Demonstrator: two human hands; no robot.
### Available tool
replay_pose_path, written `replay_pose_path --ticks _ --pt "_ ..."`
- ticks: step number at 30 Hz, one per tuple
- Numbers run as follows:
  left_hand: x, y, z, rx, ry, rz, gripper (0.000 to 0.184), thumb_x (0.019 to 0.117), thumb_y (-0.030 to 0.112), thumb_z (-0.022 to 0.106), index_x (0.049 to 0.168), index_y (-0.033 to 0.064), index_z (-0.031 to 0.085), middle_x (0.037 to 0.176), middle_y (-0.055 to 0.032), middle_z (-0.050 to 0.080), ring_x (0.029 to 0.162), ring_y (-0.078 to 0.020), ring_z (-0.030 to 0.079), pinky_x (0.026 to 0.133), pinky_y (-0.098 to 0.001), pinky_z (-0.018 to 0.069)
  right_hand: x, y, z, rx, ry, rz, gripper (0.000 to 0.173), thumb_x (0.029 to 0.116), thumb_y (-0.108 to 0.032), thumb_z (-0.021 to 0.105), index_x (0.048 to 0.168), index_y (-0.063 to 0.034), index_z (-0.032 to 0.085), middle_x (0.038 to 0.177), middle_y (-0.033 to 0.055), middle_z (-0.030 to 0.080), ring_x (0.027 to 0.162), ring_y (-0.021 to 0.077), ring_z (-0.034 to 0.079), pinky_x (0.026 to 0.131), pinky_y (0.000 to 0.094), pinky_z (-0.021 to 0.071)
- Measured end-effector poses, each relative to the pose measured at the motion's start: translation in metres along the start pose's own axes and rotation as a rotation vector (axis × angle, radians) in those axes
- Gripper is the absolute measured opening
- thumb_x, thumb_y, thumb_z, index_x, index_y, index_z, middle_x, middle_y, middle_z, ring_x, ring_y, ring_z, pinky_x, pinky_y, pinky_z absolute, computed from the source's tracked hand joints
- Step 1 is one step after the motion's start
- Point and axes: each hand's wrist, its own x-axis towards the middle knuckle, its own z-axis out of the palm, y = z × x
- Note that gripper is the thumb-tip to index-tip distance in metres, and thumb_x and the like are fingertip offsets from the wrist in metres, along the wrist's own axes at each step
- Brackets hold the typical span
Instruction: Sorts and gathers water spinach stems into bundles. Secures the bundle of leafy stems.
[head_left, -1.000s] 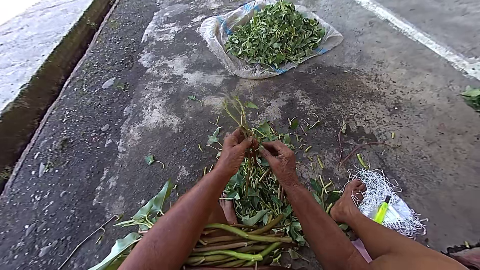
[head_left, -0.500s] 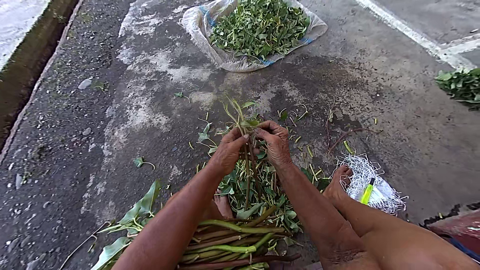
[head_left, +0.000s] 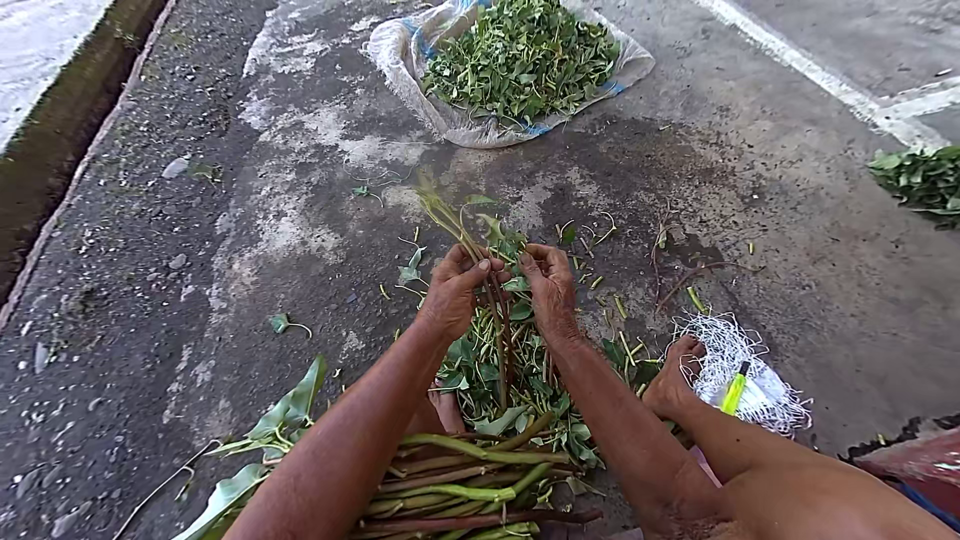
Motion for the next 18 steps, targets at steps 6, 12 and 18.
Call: replay_pose_path --ticks 6,12,18 --pt "0.01 0.016 -0.005 -0.112 0.189 0.127 0.014 0.1085 0.002 0.04 0.116 0.0088 0.05 0.097 -0.011 0.069 0.081 -0.0261 0.072 0.072 -0.0442 0.0623 -0.018 -0.012 -0.003 0.184 -0.626 0.275 0.038 0.1122 -0.024 0.035 0.122 0.0043 0.058 0.099 0.0091 0.069 0.088 0.0134 0.069 0.084 0.0305 0.0574" --pt "0.006 0.035 -0.004 -0.11 0.218 0.163 0.014 0.1072 0.002 0.044 0.116 0.0063 0.053 0.099 -0.0134 0.072 0.087 -0.026 0.074 0.076 -0.0412 0.0619 -0.022 -0.031 -0.006 0.196 -0.621 0.183 0.029 0.11 -0.016 0.039 0.112 0.0019 0.062 0.072 -0.0045 0.054 0.057 0.0024 0.049 0.053 0.0171 0.0426" --pt "0.005 0.066 0.0 -0.026 0.279 -0.016 0.022 0.1104 0.014 0.044 0.122 -0.0012 0.055 0.094 -0.0136 0.072 0.082 -0.0207 0.071 0.073 -0.0347 0.0588 -0.011 -0.037 -0.014 -0.191 -0.682 0.013 0.034 0.1096 -0.026 0.041 0.115 -0.0021 0.065 0.074 -0.0013 0.055 0.059 0.0075 0.05 0.058 0.0271 0.0444"
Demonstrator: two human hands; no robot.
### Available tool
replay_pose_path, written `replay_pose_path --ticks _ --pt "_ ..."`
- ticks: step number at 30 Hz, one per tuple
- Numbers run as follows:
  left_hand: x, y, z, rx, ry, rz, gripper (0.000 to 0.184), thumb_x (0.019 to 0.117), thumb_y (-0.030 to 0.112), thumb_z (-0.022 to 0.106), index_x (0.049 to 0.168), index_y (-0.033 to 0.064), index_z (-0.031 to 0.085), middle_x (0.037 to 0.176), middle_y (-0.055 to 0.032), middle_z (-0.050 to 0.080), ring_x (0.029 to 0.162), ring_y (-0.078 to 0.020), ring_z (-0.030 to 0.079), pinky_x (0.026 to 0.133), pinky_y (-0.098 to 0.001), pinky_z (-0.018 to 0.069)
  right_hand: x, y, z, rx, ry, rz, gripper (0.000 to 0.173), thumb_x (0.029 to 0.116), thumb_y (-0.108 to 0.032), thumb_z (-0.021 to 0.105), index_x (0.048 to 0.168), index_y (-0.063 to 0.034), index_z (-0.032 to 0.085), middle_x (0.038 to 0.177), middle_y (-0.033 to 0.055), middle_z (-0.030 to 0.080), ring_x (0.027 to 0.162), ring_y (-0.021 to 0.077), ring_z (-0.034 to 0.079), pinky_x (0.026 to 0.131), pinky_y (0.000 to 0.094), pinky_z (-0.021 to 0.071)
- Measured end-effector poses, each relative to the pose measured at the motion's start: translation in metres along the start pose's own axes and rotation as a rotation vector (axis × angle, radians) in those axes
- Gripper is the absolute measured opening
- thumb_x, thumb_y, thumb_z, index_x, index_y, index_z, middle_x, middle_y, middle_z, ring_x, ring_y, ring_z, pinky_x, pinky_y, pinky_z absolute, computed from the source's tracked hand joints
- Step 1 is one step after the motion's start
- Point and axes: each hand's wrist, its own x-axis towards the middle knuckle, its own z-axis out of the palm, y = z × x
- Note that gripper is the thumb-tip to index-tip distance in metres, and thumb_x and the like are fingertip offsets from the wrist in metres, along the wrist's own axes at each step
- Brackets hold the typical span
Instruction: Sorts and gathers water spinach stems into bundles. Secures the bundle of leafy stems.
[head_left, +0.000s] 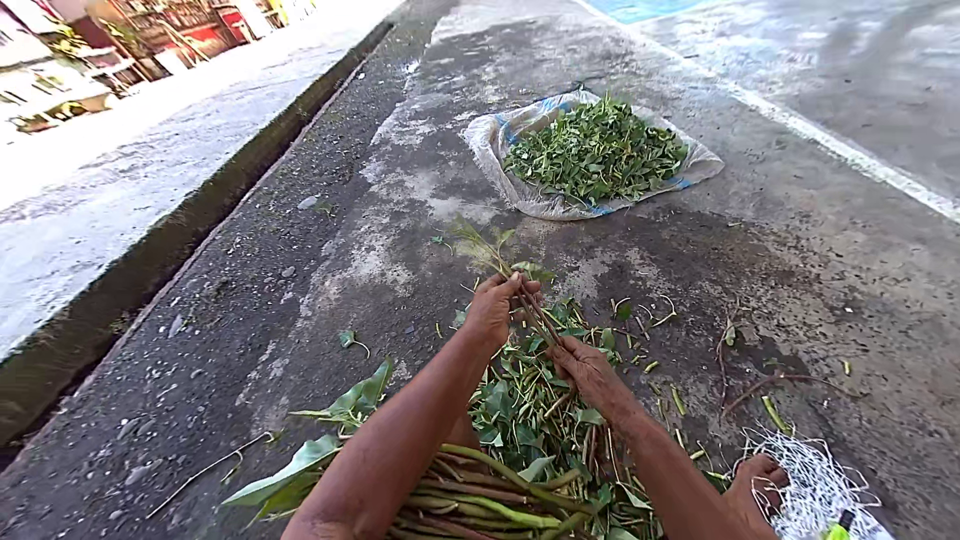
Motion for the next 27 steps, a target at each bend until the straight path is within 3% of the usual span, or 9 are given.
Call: replay_pose_path --ticks 3,6,13,17,19,21,23,24,27 --pt "0.002 0.006 0.002 0.059 0.09 -0.076 0.023 0.1108 0.018 0.043 0.124 0.0018 0.052 0.094 -0.0113 0.073 0.081 -0.0184 0.07 0.072 -0.0344 0.0564 0.003 -0.001 -0.003 -0.127 -0.045 0.022 0.035 0.1104 -0.028 0.041 0.116 -0.0022 0.063 0.077 0.0021 0.057 0.063 0.0114 0.053 0.062 0.0318 0.0472" --pt "0.001 0.007 0.001 0.116 0.182 -0.149 0.025 0.1108 0.02 0.043 0.129 0.0039 0.049 0.098 -0.0104 0.072 0.086 -0.0181 0.068 0.076 -0.0371 0.0535 0.005 -0.005 -0.007 -0.242 -0.097 0.036 0.037 0.111 -0.028 0.039 0.117 -0.0007 0.063 0.08 0.0068 0.059 0.069 0.0172 0.057 0.07 0.0385 0.0497" --pt "0.013 0.006 -0.009 0.205 0.26 -0.229 0.021 0.107 0.02 0.051 0.118 0.0026 0.057 0.086 -0.0085 0.068 0.068 -0.0128 0.061 0.062 -0.0267 0.0493 0.002 -0.012 -0.001 -0.444 -0.117 0.008 0.037 0.111 -0.03 0.039 0.114 0.0001 0.061 0.086 0.0141 0.063 0.08 0.0278 0.063 0.079 0.0487 0.0505" --pt "0.018 0.005 -0.026 0.257 0.231 -0.231 0.019 0.102 0.023 0.059 0.11 0.0057 0.062 0.091 -0.0072 0.062 0.079 -0.0177 0.06 0.071 -0.0357 0.0509 -0.001 -0.018 0.0 -0.459 -0.119 0.025 0.037 0.1111 -0.03 0.039 0.115 -0.0004 0.061 0.086 0.0129 0.062 0.079 0.0257 0.062 0.078 0.0468 0.0498" --pt "0.021 0.007 -0.035 0.325 0.224 -0.246 0.024 0.1019 0.031 0.06 0.106 0.0078 0.063 0.091 -0.0058 0.063 0.081 -0.0182 0.06 0.075 -0.0391 0.0499 -0.005 -0.02 0.001 -0.469 -0.118 0.033 0.039 0.1117 -0.03 0.04 0.114 0.0011 0.064 0.086 0.0139 0.063 0.079 0.0264 0.061 0.079 0.0476 0.0494" --pt "0.022 0.013 -0.047 0.423 0.218 -0.236 0.037 0.0988 0.041 0.065 0.115 0.0086 0.065 0.099 -0.0078 0.067 0.091 -0.0212 0.063 0.083 -0.0439 0.0507 -0.01 -0.011 0.004 -0.46 -0.112 0.024 0.036 0.112 -0.028 0.042 0.107 0.0006 0.064 0.079 0.0117 0.06 0.072 0.0238 0.058 0.072 0.0456 0.0481" --pt "0.022 0.027 -0.06 0.504 0.212 -0.19 0.059 0.0946 0.053 0.068 0.135 0.0119 0.06 0.118 -0.0134 0.065 0.108 -0.0283 0.061 0.092 -0.0515 0.0487 -0.011 -0.008 0.007 -0.391 -0.101 0.033 0.033 0.1119 -0.026 0.042 0.108 -0.0006 0.063 0.076 0.0097 0.058 0.067 0.0212 0.056 0.067 0.0436 0.0475" --pt "0.022 0.034 -0.066 0.538 0.222 -0.163 0.066 0.0926 0.059 0.067 0.141 0.0152 0.058 0.122 -0.0148 0.064 0.111 -0.0305 0.061 0.091 -0.0537 0.0486 -0.011 -0.007 0.008 -0.351 -0.093 0.037 0.033 0.1119 -0.027 0.042 0.109 -0.0024 0.063 0.074 0.0077 0.056 0.064 0.0191 0.054 0.063 0.041 0.0462" --pt "0.025 0.05 -0.079 0.454 0.28 -0.106 0.074 0.0931 0.065 0.061 0.149 0.0178 0.05 0.139 -0.0192 0.055 0.124 -0.0362 0.054 0.095 -0.0606 0.0459 -0.014 -0.007 0.012 -0.274 -0.074 0.012 0.033 0.1115 -0.026 0.042 0.108 -0.0028 0.064 0.07 0.005 0.056 0.058 0.0161 0.052 0.059 0.0374 0.046"
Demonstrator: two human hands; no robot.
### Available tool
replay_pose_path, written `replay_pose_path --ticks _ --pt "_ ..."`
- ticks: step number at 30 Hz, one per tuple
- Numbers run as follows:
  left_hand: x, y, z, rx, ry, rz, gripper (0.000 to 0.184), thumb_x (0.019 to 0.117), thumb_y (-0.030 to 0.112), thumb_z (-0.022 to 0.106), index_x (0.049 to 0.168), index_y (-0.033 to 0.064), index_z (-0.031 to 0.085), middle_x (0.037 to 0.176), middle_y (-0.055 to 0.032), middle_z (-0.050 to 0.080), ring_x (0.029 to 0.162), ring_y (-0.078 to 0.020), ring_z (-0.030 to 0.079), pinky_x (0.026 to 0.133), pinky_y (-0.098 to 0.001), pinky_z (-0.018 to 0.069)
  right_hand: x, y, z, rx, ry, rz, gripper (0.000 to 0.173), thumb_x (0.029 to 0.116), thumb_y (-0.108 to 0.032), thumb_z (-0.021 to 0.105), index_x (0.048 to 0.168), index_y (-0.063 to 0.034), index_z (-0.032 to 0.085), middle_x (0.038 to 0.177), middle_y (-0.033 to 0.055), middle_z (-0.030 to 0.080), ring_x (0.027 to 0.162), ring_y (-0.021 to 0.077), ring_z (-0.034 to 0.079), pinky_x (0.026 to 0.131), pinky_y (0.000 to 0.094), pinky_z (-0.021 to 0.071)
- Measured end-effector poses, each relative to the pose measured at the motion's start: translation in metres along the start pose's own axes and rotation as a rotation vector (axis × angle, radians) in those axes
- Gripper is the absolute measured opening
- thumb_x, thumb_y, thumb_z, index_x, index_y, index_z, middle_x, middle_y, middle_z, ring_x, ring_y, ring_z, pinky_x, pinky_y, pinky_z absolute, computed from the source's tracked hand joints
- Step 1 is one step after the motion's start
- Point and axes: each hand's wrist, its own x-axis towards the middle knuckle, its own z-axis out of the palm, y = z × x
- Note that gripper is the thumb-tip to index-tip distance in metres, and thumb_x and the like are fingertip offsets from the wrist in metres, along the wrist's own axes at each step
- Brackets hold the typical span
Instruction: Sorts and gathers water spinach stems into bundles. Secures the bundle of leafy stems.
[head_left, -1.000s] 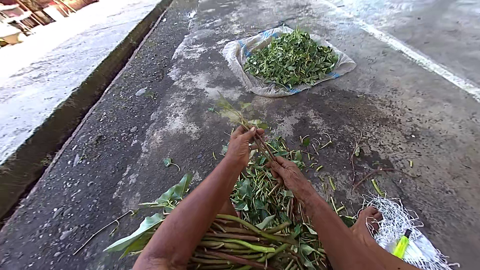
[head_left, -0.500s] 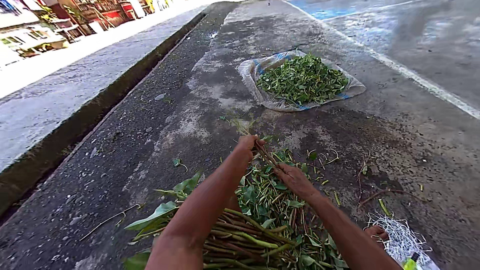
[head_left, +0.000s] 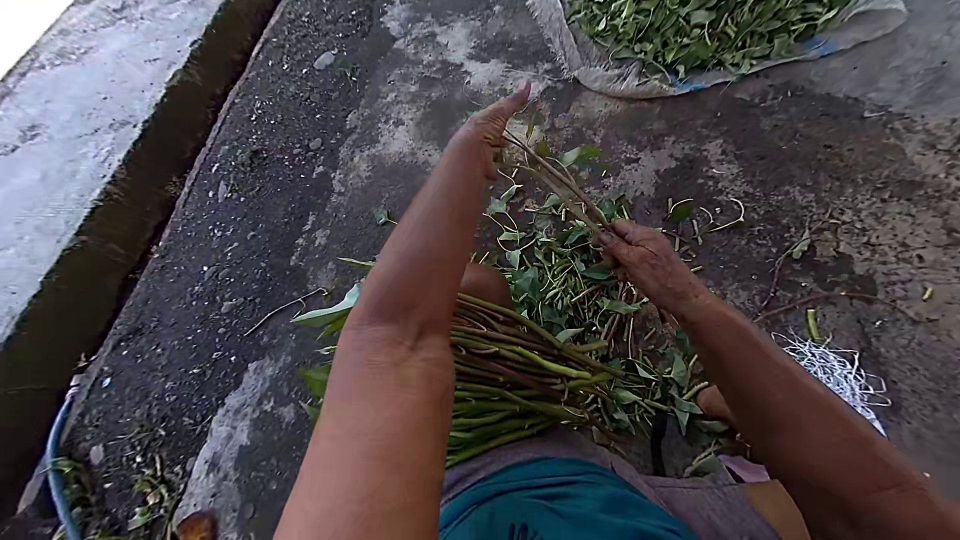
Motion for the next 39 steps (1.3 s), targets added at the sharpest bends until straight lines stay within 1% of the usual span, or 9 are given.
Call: replay_pose_path --ticks 6,10,12,14,18,22,32,36,39 --pt "-0.015 0.039 -0.026 0.156 0.029 0.26 0.058 0.0992 0.047 0.064 0.142 0.0095 0.056 0.138 -0.0128 0.059 0.125 -0.0266 0.055 0.099 -0.0495 0.0451 -0.019 -0.019 0.005 0.004 -0.056 -0.069 0.029 0.1108 -0.027 0.043 0.107 -0.0063 0.063 0.07 0.0006 0.054 0.059 0.0113 0.053 0.058 0.0321 0.0458" --pt "-0.088 0.063 -0.031 0.483 -0.413 0.771 0.03 0.1016 0.022 0.064 0.126 0.0037 0.065 0.114 -0.0016 0.069 0.104 -0.0066 0.065 0.095 -0.0266 0.0534 -0.026 -0.028 0.011 -0.01 -0.09 -0.143 0.029 0.1096 -0.028 0.045 0.102 -0.0074 0.064 0.069 -0.0022 0.053 0.06 0.0066 0.051 0.059 0.027 0.0445" --pt "-0.121 0.057 -0.025 0.675 -0.65 0.971 0.031 0.0993 0.018 0.066 0.125 -0.0001 0.066 0.114 -0.0047 0.071 0.104 -0.0056 0.068 0.095 -0.0239 0.0561 -0.027 -0.033 0.012 -0.02 -0.115 -0.156 0.029 0.1096 -0.028 0.046 0.1 -0.0078 0.064 0.068 -0.0025 0.052 0.06 0.0062 0.05 0.06 0.0264 0.0435" --pt "-0.141 0.043 -0.019 0.954 -0.694 1.091 0.034 0.0977 0.027 0.068 0.124 0.005 0.069 0.115 -0.0043 0.072 0.106 -0.0076 0.067 0.096 -0.0282 0.0542 -0.029 -0.037 0.015 -0.011 -0.118 -0.176 0.03 0.1093 -0.029 0.046 0.097 -0.0088 0.064 0.068 -0.0043 0.052 0.06 0.0039 0.05 0.06 0.0236 0.0428" --pt "-0.13 0.011 -0.032 1.154 -0.481 1.091 0.023 0.1009 0.025 0.064 0.112 0.0051 0.065 0.099 -0.0078 0.07 0.093 -0.0202 0.069 0.087 -0.0426 0.0552 -0.033 -0.04 0.012 0.068 -0.134 -0.164 0.029 0.1093 -0.028 0.045 0.096 -0.0116 0.064 0.068 -0.007 0.052 0.06 0.0013 0.049 0.059 0.0204 0.041" --pt "-0.109 -0.01 -0.063 1.012 -0.368 1.152 0.013 0.0971 0.019 0.068 0.101 0.0076 0.072 0.091 -0.0033 0.07 0.086 -0.0128 0.067 0.082 -0.034 0.0546 -0.035 -0.035 0.004 0.214 -0.157 -0.095 0.027 0.1087 -0.025 0.046 0.102 -0.0112 0.068 0.066 -0.0083 0.053 0.056 0.0005 0.047 0.055 0.0183 0.0392" --pt "-0.074 -0.044 -0.077 1.08 -0.499 1.013 0.02 0.0982 0.023 0.067 0.113 0.0148 0.078 0.098 -0.0048 0.07 0.099 -0.0204 0.063 0.089 -0.0399 0.0487 -0.037 -0.032 0.007 0.319 -0.197 -0.085 0.025 0.1082 -0.02 0.045 0.102 -0.0113 0.067 0.066 -0.0095 0.052 0.055 -0.001 0.045 0.053 0.0155 0.0378" --pt "-0.079 -0.047 -0.083 1.036 -0.59 0.948 0.01 0.0986 0.017 0.065 0.101 0.0103 0.073 0.088 -0.0004 0.069 0.084 -0.0112 0.064 0.078 -0.0338 0.0504 -0.038 -0.03 0.005 0.361 -0.199 -0.138 0.024 0.1075 -0.019 0.044 0.101 -0.0123 0.067 0.066 -0.0108 0.053 0.056 -0.0022 0.047 0.054 0.014 0.0393" --pt "-0.093 -0.034 -0.094 0.914 -0.692 0.832 0.016 0.0975 0.011 0.066 0.11 0.0085 0.076 0.095 0.001 0.074 0.084 -0.0021 0.067 0.077 -0.0227 0.0555 -0.037 -0.025 0.006 0.217 -0.274 -0.229 0.027 0.1083 -0.024 0.043 0.105 -0.0113 0.067 0.07 -0.0107 0.053 0.06 -0.0033 0.048 0.057 0.0145 0.0407"
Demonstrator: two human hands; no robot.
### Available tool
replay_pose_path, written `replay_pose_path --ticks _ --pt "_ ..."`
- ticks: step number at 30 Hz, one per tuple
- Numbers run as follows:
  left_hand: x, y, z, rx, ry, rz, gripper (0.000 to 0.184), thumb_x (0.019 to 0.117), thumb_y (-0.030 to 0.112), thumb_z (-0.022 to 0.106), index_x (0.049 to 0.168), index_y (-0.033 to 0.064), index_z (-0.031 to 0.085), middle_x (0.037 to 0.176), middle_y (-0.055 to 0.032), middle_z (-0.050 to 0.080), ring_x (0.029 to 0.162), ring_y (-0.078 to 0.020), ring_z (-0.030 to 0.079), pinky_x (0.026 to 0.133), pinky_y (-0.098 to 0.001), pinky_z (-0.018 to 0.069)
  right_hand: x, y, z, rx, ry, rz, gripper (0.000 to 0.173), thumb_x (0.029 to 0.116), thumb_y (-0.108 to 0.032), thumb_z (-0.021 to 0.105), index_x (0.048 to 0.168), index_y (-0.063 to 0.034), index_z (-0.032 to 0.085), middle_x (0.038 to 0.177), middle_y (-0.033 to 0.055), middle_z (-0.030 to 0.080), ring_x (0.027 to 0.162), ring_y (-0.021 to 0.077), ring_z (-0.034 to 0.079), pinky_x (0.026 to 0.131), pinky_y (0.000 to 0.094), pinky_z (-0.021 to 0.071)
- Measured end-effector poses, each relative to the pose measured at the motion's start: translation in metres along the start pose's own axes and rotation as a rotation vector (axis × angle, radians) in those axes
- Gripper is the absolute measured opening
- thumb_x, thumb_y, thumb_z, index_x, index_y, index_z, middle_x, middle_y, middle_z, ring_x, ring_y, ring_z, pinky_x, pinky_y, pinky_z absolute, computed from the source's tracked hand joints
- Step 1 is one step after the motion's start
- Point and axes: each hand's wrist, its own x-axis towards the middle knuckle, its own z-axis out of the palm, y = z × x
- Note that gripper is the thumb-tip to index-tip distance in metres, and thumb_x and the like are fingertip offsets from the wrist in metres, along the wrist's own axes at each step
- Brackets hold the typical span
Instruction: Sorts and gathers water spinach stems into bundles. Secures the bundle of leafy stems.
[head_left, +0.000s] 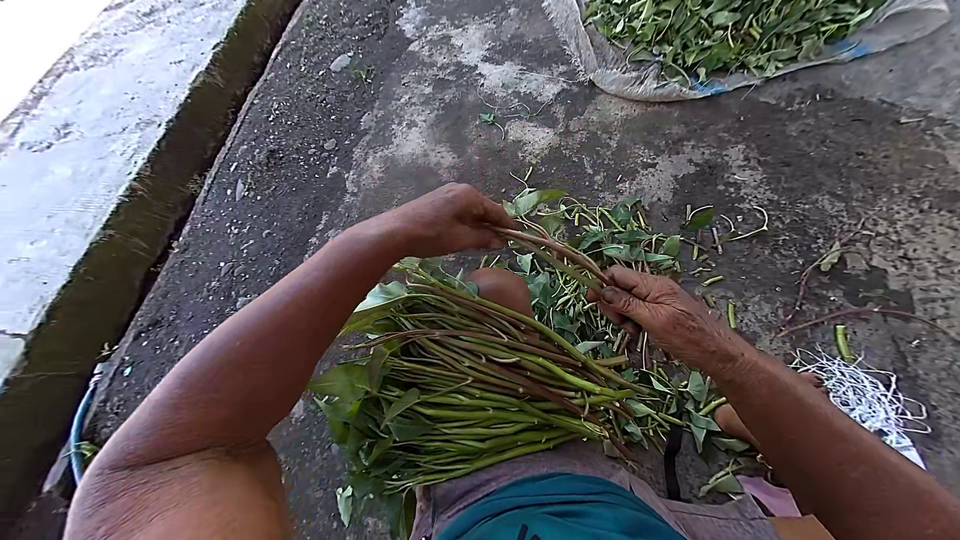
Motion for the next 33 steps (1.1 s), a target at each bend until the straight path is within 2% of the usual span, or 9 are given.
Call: replay_pose_path --ticks 2,7,12,19,22,24,26,30,33 --pt "-0.01 0.019 -0.009 -0.09 -0.084 -0.103 0.021 0.0971 0.008 0.067 0.116 0.0074 0.076 0.1 -0.0006 0.077 0.087 -0.0025 0.07 0.081 -0.0208 0.0574 0.001 0.007 0.003 -0.101 -0.11 -0.017 0.03 0.1085 -0.028 0.043 0.105 -0.0087 0.067 0.071 -0.0082 0.053 0.061 -0.0022 0.049 0.058 0.0172 0.041" --pt "-0.025 0.009 -0.001 -0.037 -0.324 -0.205 0.013 0.0969 0.011 0.068 0.102 0.009 0.08 0.087 -0.0009 0.074 0.075 -0.0072 0.068 0.07 -0.0282 0.0566 0.006 0.017 0.02 -0.131 -0.333 0.055 0.031 0.109 -0.026 0.044 0.106 -0.0033 0.066 0.072 -0.0016 0.053 0.061 0.0033 0.048 0.061 0.0228 0.042" --pt "-0.041 -0.001 0.003 0.036 -0.215 -0.325 0.009 0.0938 0.019 0.074 0.096 0.0145 0.081 0.085 0.0003 0.074 0.081 -0.0119 0.069 0.075 -0.0392 0.0557 0.01 0.024 0.021 -0.094 -0.351 0.123 0.03 0.1088 -0.026 0.043 0.103 -0.0062 0.065 0.07 -0.0049 0.049 0.059 0.0016 0.045 0.059 0.0217 0.039" --pt "-0.059 -0.017 -0.007 -0.022 -0.09 -0.299 0.015 0.0955 0.017 0.07 0.104 0.0121 0.081 0.099 -0.0013 0.076 0.095 -0.0109 0.07 0.086 -0.0368 0.0555 0.011 0.027 0.021 -0.077 -0.381 0.14 0.028 0.108 -0.024 0.045 0.101 -0.0065 0.066 0.068 -0.0051 0.048 0.058 0.0018 0.044 0.058 0.0216 0.0376" --pt "-0.059 0.003 -0.007 0.281 0.047 -0.283 0.024 0.0954 0.026 0.072 0.115 0.0129 0.078 0.111 -0.0061 0.072 0.107 -0.0222 0.066 0.094 -0.0481 0.0509 0.012 0.028 0.021 -0.091 -0.385 0.133 0.028 0.108 -0.025 0.045 0.101 -0.007 0.065 0.068 -0.005 0.048 0.058 0.0022 0.044 0.058 0.0222 0.0378" --pt "-0.051 0.041 0.014 0.485 0.19 -0.207 0.032 0.0959 0.028 0.07 0.122 0.0099 0.074 0.123 -0.0128 0.069 0.119 -0.0341 0.062 0.106 -0.0628 0.0411 0.012 0.026 0.019 -0.118 -0.393 0.117 0.029 0.1085 -0.025 0.044 0.101 -0.0063 0.065 0.069 -0.0041 0.049 0.06 0.003 0.045 0.059 0.0231 0.0389" --pt "-0.04 0.084 0.052 0.502 0.251 -0.096 0.042 0.0997 0.034 0.063 0.131 0.0071 0.067 0.134 -0.0172 0.063 0.129 -0.0363 0.058 0.114 -0.0642 0.0365 0.012 0.024 0.02 -0.14 -0.4 0.099 0.03 0.1086 -0.025 0.044 0.101 -0.005 0.064 0.071 -0.0025 0.049 0.062 0.0046 0.045 0.061 0.025 0.0398" --pt "-0.018 0.103 0.121 0.345 0.141 0.039 0.072 0.1009 0.051 0.056 0.15 -0.0006 0.046 0.15 -0.0277 0.05 0.142 -0.0438 0.046 0.119 -0.0605 0.0324 0.007 0.018 0.021 -0.156 -0.361 0.076 0.033 0.106 -0.024 0.046 0.098 -0.0009 0.068 0.074 0.0035 0.055 0.067 0.0107 0.051 0.067 0.0334 0.044" --pt "-0.004 0.08 0.128 0.401 -0.011 -0.123 0.09 0.0955 0.066 0.055 0.158 0.0032 0.037 0.149 -0.029 0.05 0.143 -0.0468 0.043 0.118 -0.071 0.0218 0.007 0.015 0.021 -0.207 -0.393 0.077 0.035 0.1086 -0.025 0.044 0.105 0.002 0.066 0.08 0.0112 0.059 0.072 0.0194 0.056 0.073 0.0411 0.0465"
